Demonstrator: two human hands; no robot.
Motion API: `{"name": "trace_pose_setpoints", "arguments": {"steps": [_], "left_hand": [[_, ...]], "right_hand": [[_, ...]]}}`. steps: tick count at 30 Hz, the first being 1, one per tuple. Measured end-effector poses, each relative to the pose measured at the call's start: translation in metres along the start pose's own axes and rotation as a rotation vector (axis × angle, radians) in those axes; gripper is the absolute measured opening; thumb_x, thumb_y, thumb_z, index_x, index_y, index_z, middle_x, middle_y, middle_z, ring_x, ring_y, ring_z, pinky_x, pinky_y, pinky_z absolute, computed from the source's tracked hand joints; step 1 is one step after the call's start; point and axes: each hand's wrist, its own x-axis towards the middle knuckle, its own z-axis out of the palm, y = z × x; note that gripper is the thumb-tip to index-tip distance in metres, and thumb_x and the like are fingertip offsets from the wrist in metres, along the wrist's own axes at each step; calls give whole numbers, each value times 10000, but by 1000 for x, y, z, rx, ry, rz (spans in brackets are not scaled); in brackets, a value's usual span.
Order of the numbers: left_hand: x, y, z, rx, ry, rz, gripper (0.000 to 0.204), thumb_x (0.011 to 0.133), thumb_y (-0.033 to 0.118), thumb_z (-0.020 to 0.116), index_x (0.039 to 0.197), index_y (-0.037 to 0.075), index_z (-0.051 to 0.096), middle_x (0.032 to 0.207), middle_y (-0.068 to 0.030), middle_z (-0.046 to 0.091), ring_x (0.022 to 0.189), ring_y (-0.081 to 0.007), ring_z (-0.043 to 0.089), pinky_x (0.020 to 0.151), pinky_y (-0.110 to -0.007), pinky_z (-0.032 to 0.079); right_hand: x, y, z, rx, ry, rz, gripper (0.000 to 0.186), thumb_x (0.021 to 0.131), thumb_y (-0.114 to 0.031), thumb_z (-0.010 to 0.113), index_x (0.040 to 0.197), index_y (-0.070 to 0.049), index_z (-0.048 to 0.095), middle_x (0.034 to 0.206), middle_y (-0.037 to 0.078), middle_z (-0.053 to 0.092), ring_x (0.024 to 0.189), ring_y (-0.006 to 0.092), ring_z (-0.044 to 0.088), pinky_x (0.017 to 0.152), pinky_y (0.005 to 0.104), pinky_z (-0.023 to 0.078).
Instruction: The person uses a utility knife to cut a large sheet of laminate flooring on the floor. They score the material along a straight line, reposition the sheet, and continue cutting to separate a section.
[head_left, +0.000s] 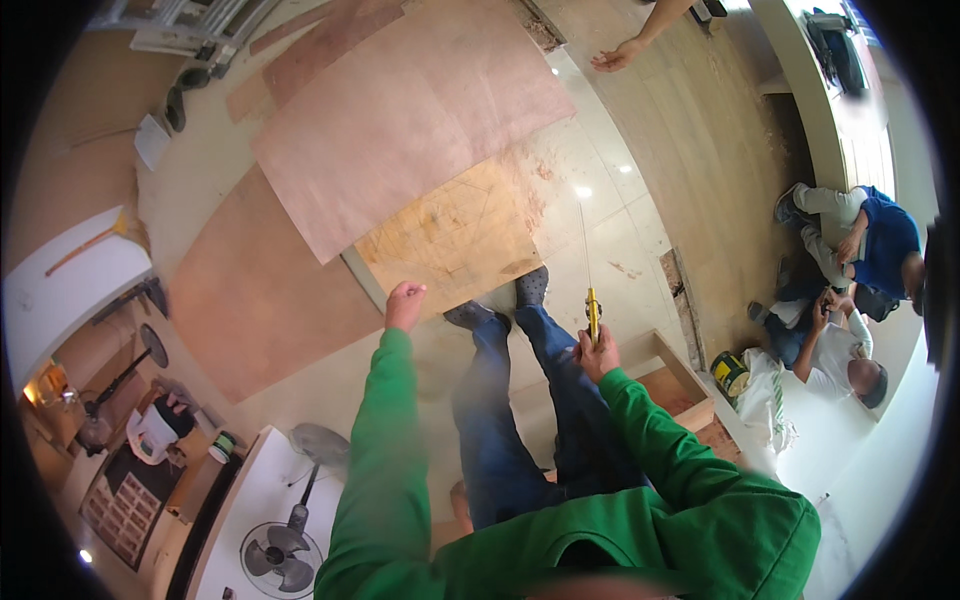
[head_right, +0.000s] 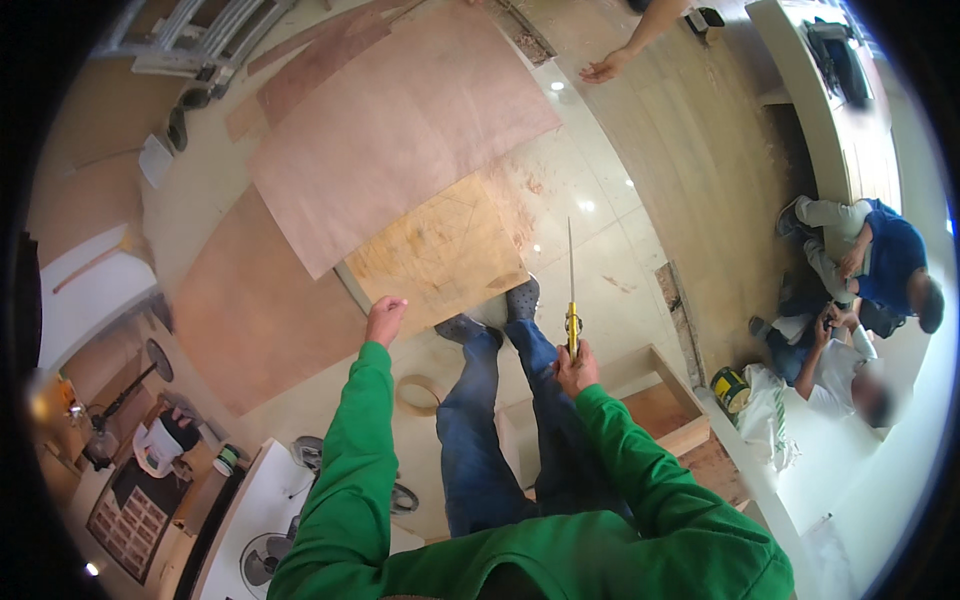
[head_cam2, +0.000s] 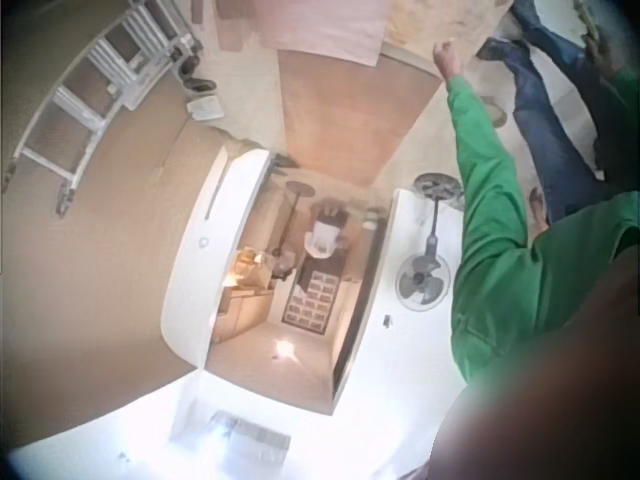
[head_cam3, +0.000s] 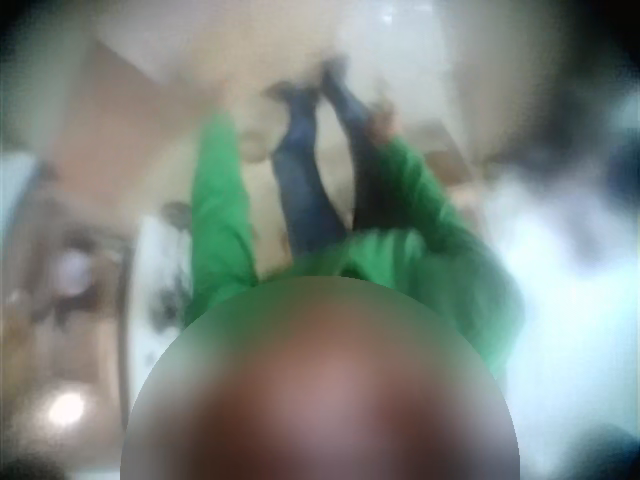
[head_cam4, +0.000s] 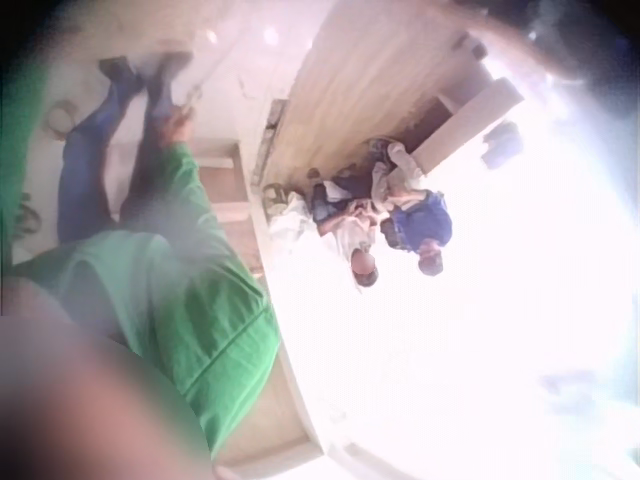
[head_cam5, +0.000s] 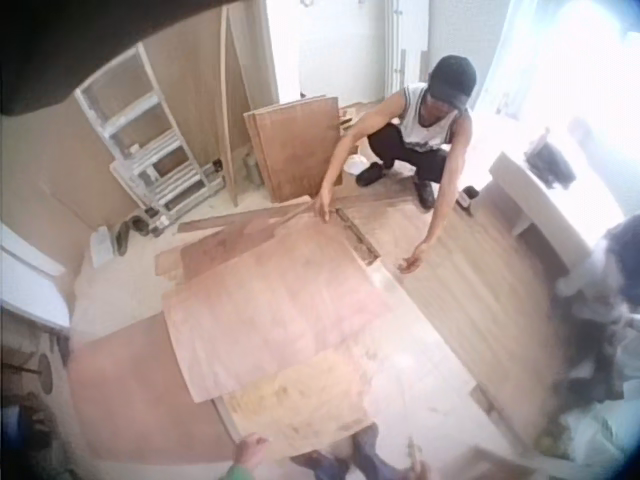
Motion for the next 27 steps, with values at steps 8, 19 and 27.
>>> {"name": "trace_pose_setpoints", "arguments": {"steps": [8,19,27], "left_hand": [[-5,116,14,169,-38,30,409,989,350,742,1210,5,736,1120,-173,781,1036,-314,737,935,-417,566],[42,143,61,367,-34,116,585,995,349,734,1450,-2,625,1381,-265,694,1282,-384,671,1093,-448,516],[173,161,94,599,328,362,678,1044,442,634,1572,38,500,1617,-235,491,1547,-400,400,1244,-540,374]], "right_hand": [[8,13,-40,9,-28,76,241,1082,-220,636,1067,7,556,746,95,677,596,179,660,560,360,556],[2,51,-34,378,57,140,200,1087,-183,650,1029,-6,576,751,63,651,606,137,631,547,314,549],[26,-2,-21,657,185,35,183,1104,-180,648,1073,-10,587,774,57,654,637,124,617,574,280,517]]}}
